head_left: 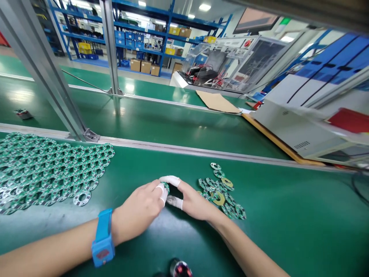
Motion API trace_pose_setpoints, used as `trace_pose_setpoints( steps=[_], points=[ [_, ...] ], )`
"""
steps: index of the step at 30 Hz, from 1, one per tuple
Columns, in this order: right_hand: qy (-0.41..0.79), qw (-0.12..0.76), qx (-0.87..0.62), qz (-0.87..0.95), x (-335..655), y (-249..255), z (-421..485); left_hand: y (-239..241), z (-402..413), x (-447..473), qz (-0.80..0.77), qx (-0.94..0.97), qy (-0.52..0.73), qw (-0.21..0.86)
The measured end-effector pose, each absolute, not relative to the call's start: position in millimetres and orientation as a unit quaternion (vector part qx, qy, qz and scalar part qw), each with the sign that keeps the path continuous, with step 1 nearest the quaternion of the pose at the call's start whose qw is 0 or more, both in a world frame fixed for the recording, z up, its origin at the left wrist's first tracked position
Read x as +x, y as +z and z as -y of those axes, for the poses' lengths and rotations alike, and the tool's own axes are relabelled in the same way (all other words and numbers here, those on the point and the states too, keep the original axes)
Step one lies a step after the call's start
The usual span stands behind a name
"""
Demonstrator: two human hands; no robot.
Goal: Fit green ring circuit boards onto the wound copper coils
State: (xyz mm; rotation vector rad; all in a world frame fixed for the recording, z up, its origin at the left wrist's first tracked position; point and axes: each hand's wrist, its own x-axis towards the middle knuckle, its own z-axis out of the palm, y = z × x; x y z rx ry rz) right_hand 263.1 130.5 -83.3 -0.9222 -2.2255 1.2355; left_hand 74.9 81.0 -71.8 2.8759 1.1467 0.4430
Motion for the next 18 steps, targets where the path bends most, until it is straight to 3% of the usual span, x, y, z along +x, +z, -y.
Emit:
trace_pose_setpoints(
  steps=[8,12,15,18],
  points=[
    [0.484,0.248,-0.386,0.745,253,-91,-132,-80,-77,81,-0.333,0.923,0.153,-0.116],
    [0.389,0.232,-0.416,0.788,265,-72,-127,-75,-76,77,-0.353,0.923,0.144,-0.059],
    [0.364,0.126,-0.380,0.841,278,-45,-118,-73,-79,75,-0.409,0.894,0.169,0.067],
    [0.455,-0.045,-0.182,0.870,281,-32,-109,-76,-99,78,-0.456,0.857,0.196,0.137]
  ],
)
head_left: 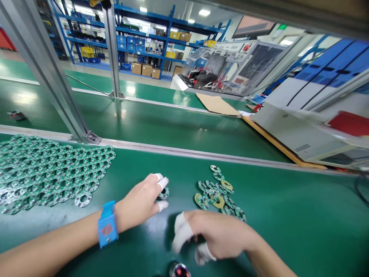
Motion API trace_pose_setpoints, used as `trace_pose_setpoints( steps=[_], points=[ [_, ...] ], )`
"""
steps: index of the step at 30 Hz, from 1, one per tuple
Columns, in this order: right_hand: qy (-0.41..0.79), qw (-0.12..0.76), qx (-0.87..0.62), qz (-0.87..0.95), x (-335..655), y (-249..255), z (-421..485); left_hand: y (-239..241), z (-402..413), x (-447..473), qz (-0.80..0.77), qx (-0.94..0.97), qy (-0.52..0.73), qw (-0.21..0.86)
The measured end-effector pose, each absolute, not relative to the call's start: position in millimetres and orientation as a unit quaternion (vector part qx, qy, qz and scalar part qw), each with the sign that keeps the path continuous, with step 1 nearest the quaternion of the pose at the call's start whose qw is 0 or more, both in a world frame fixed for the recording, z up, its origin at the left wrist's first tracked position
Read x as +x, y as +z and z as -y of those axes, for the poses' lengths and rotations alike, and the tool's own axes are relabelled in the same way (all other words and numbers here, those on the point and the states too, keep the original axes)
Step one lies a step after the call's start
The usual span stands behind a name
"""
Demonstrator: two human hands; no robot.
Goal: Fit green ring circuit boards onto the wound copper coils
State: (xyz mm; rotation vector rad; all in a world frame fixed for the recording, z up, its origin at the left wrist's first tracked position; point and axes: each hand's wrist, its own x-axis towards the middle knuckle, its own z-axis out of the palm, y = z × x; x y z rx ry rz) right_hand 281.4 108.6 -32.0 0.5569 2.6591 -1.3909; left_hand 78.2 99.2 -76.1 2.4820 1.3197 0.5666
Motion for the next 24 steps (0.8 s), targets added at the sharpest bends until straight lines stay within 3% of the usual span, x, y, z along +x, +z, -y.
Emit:
trace_pose_setpoints(
  steps=[2,4,10,15,20,24],
  points=[
    [-0.490,0.076,0.075,-0.865,277,-37,-106,-79,-132,79,-0.482,0.840,0.197,0.150],
    [-0.512,0.055,0.042,-0.856,272,-46,-107,-78,-179,71,-0.548,0.798,0.212,0.133],
    [-0.467,-0.077,0.224,-0.852,278,-64,-127,-67,-280,25,-0.665,0.691,0.259,0.114],
    [-0.410,-0.166,0.357,-0.823,277,-75,-133,-70,-219,38,-0.591,0.743,0.262,0.175],
    [-0.354,-0.214,0.415,-0.810,271,-87,-126,-84,-135,65,-0.388,0.763,0.217,0.470],
    [-0.260,-0.273,0.455,-0.807,269,-86,-117,-91,-113,70,-0.399,0.737,0.256,0.482]
  ],
)
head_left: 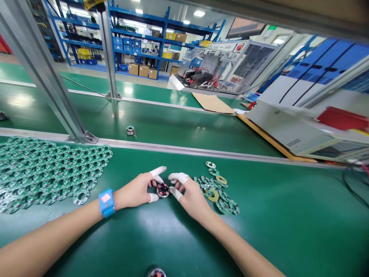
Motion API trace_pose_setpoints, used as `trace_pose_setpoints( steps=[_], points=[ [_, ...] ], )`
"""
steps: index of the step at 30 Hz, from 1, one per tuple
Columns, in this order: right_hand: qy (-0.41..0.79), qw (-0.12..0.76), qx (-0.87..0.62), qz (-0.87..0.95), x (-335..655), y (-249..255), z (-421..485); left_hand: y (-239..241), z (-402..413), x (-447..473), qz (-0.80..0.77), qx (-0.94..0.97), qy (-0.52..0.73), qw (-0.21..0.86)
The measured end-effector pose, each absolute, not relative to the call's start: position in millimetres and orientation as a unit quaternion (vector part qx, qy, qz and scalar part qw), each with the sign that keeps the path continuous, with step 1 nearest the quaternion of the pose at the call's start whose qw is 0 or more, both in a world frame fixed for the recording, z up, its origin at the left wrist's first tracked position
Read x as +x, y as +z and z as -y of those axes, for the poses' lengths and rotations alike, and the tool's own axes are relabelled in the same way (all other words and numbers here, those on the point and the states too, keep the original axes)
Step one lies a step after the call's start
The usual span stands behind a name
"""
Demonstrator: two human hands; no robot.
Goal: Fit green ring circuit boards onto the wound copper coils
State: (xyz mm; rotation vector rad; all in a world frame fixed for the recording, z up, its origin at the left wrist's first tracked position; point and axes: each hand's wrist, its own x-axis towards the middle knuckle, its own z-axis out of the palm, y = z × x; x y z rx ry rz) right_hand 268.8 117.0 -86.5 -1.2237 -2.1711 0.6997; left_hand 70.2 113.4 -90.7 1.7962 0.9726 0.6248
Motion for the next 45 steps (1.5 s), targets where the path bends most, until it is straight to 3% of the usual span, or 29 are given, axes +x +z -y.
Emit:
trace_pose_setpoints(
  steps=[6,11,18,22,26,29,31,34,38,41,43,45],
  points=[
    [0.177,0.249,-0.333,0.892,258,-76,-102,-92,-114,69,-0.347,0.819,0.257,0.378],
    [0.080,0.324,-0.269,0.903,260,-80,-104,-91,-116,67,-0.336,0.835,0.230,0.370],
    [0.004,0.133,-0.150,0.980,260,-75,-94,-88,-114,69,-0.370,0.836,0.216,0.344],
    [0.018,0.180,-0.297,0.938,288,-59,-115,-92,-113,70,-0.370,0.835,0.229,0.338],
    [-0.038,-0.048,-0.480,0.875,322,-48,-142,-94,-113,68,-0.372,0.828,0.235,0.347],
    [-0.031,-0.103,-0.509,0.854,330,-47,-150,-88,-115,66,-0.386,0.820,0.225,0.357],
    [-0.030,-0.057,-0.541,0.838,329,-48,-151,-81,-116,64,-0.401,0.812,0.238,0.350],
    [0.061,0.100,-0.583,0.804,319,-45,-150,-69,-113,67,-0.416,0.799,0.297,0.316],
    [0.421,0.284,-0.540,0.672,290,-46,-141,-59,-105,76,-0.412,0.826,0.311,0.227],
    [0.595,0.311,-0.489,0.557,267,-53,-131,-59,-102,80,-0.429,0.832,0.287,0.203],
    [0.589,0.319,-0.488,0.559,259,-56,-126,-60,-103,80,-0.447,0.804,0.308,0.241],
    [0.495,0.348,-0.501,0.619,258,-57,-122,-60,-106,80,-0.457,0.764,0.332,0.312]
  ],
)
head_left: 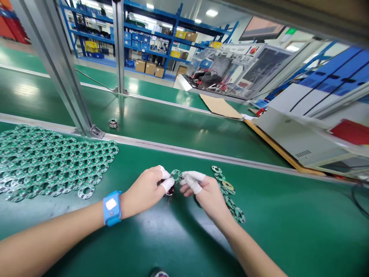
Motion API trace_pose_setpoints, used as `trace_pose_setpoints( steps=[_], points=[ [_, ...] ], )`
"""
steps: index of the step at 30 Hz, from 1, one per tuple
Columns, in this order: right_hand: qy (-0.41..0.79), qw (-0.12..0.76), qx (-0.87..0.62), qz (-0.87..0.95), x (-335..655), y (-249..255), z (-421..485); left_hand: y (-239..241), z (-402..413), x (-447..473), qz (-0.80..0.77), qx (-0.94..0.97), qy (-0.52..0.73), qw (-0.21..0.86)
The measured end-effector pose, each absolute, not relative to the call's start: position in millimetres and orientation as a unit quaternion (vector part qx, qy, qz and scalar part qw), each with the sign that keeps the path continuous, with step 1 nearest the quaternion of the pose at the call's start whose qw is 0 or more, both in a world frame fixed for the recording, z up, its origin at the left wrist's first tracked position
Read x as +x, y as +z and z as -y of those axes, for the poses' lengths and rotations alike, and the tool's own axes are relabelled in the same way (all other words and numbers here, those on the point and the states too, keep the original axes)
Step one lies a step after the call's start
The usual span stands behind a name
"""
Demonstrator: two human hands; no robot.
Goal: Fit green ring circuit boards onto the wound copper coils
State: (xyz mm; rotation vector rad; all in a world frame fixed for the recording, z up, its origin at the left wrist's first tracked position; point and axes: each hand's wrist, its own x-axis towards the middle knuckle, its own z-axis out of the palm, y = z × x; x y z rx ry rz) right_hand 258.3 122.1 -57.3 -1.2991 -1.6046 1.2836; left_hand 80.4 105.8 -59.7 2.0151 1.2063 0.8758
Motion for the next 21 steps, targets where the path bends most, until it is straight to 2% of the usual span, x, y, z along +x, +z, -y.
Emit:
trace_pose_setpoints(
  steps=[3,7,10,13,17,21],
  points=[
    [0.329,0.369,-0.480,0.725,262,-55,-117,-58,-108,82,-0.451,0.711,0.337,0.421],
    [0.219,0.336,-0.441,0.803,267,-51,-115,-57,-109,83,-0.436,0.688,0.326,0.480],
    [0.182,0.324,-0.464,0.804,273,-51,-122,-62,-109,81,-0.462,0.755,0.308,0.350],
    [0.244,0.297,-0.502,0.775,278,-57,-130,-75,-112,79,-0.495,0.815,0.223,0.202],
    [0.339,0.264,-0.472,0.770,273,-71,-129,-90,-115,80,-0.489,0.837,0.171,0.176],
    [0.254,0.269,-0.428,0.824,266,-85,-118,-94,-114,82,-0.496,0.840,0.167,0.145]
  ],
)
